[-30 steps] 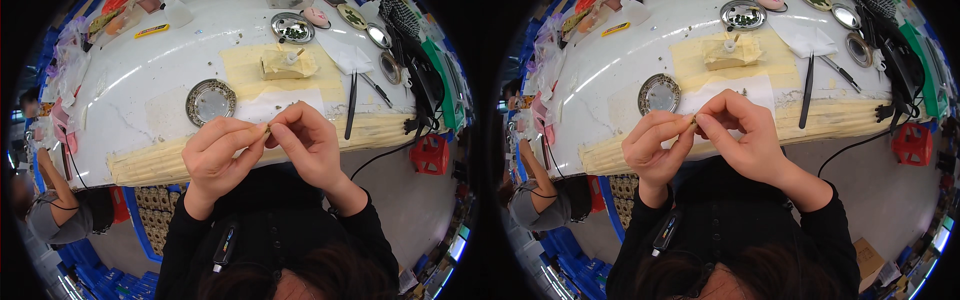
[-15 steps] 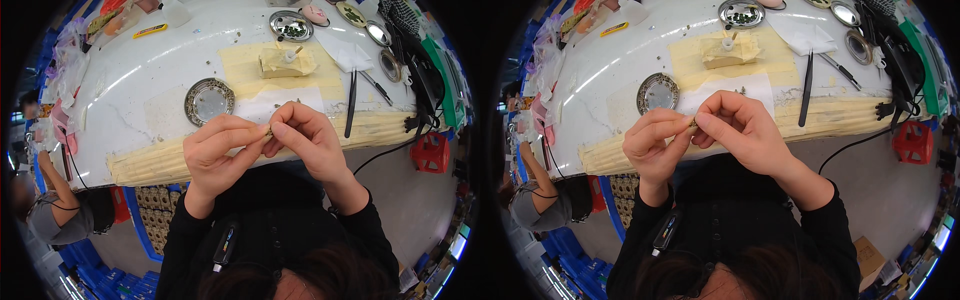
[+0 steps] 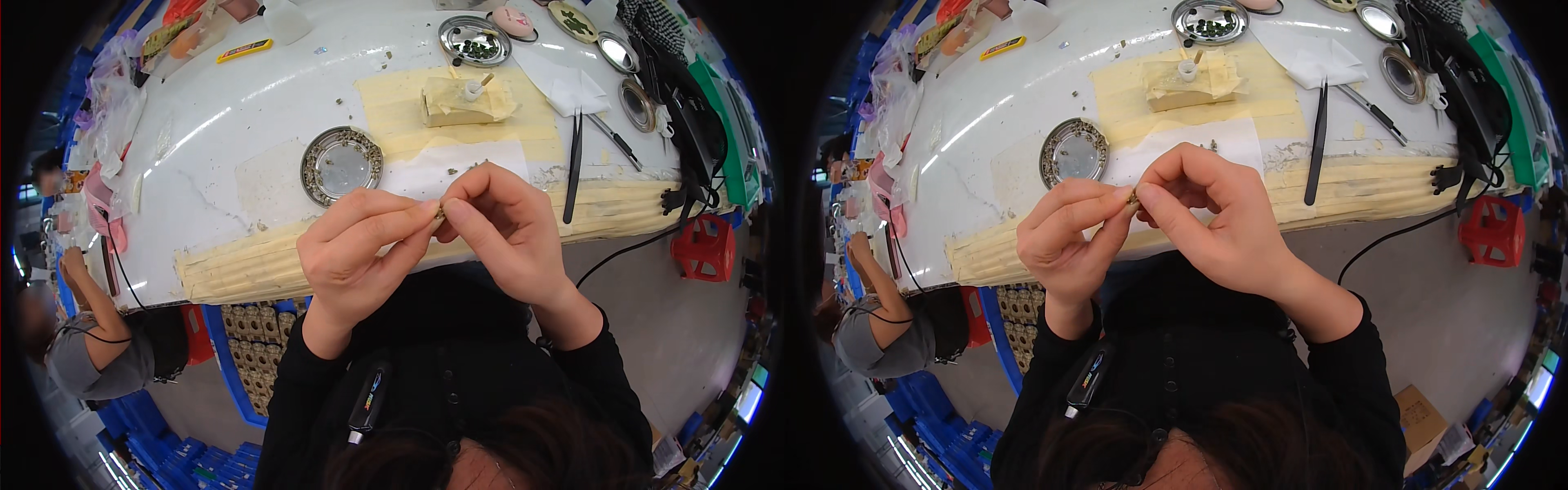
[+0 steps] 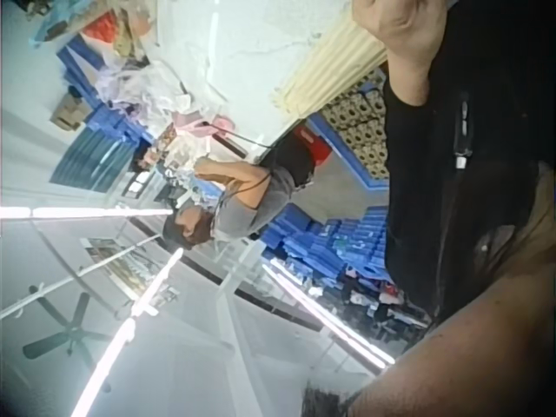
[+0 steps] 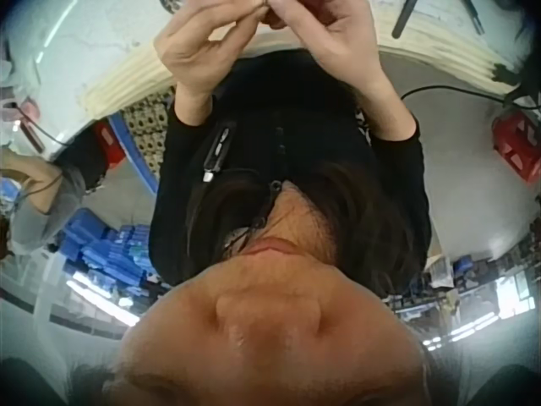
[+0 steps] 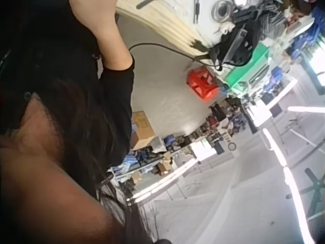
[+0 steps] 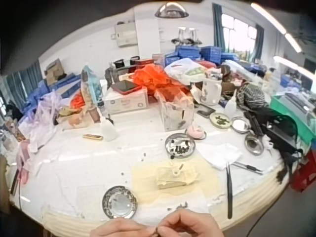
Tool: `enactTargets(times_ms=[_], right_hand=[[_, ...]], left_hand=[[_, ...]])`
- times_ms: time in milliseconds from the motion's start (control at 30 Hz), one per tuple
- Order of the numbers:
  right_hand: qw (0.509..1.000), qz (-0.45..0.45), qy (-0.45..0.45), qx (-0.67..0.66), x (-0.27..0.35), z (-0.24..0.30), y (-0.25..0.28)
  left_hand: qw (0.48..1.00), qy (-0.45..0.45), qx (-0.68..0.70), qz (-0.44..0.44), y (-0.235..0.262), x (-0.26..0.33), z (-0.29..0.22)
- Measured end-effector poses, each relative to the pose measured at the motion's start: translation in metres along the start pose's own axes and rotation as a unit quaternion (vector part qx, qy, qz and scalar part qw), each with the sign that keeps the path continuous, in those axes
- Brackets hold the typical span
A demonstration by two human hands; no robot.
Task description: Assembling small components at a factory workbench using hands and tweezers.
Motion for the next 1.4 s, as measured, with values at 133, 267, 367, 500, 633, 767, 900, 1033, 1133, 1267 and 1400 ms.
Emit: enactTargets(times_ms=[133, 267, 367, 500, 633, 767, 900, 1033, 1133, 1267, 1400], right_hand=[[0.989, 0.048, -0.085, -0.108, 0.0, -0.005, -0.001], [0.981, 0.076, -0.128, -0.128, -0.002, -0.004, -0.002], [0.982, 0.057, -0.121, -0.133, -0.002, -0.005, -0.001], [1.0, -0.007, 0.009, -0.004, 0.0, -0.003, 0.002], [0.987, -0.045, 0.126, 0.091, 0.002, 0.005, 0.002], [0.947, -0.046, 0.243, 0.206, 0.003, 0.019, 0.0], [0.927, -0.054, 0.285, 0.236, 0.004, 0.024, -0.001], [0.971, -0.058, 0.187, 0.14, 0.003, 0.011, 0.002], [0.995, -0.041, 0.074, 0.044, 0.001, 0.002, 0.005], [0.988, -0.05, 0.118, 0.08, 0.003, 0.006, 0.004], [0.958, -0.052, 0.217, 0.179, 0.005, 0.018, 0.002]], left_hand=[[0.997, 0.043, 0.065, 0.004, 0.0, 0.002, 0.005], [0.993, 0.072, 0.097, -0.007, 0.0, 0.003, 0.011], [0.992, 0.075, 0.103, -0.02, -0.002, 0.003, 0.013], [0.997, 0.065, 0.042, -0.013, -0.001, 0.003, 0.005], [0.999, 0.031, -0.027, -0.022, -0.001, 0.0, -0.003], [0.997, 0.018, -0.056, -0.049, -0.001, -0.002, -0.006], [0.996, 0.018, -0.067, -0.049, -0.001, -0.001, -0.007], [0.997, 0.004, -0.072, -0.036, -0.003, -0.002, -0.01], [0.998, 0.024, -0.043, -0.025, -0.003, -0.001, -0.007], [0.998, 0.02, -0.051, -0.033, -0.004, 0.0, -0.005], [0.998, 0.017, -0.058, -0.019, -0.004, -0.002, -0.007]])
Point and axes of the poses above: each hand's wrist, its own x-axis away from the middle knuckle, its own y-axis out of the back of the hand, z = x × y, the point moved 5 cm from there along -x, towards the middle knuckle, and after that the axes turned 5 degrees about -z, right-handed, at the moved point
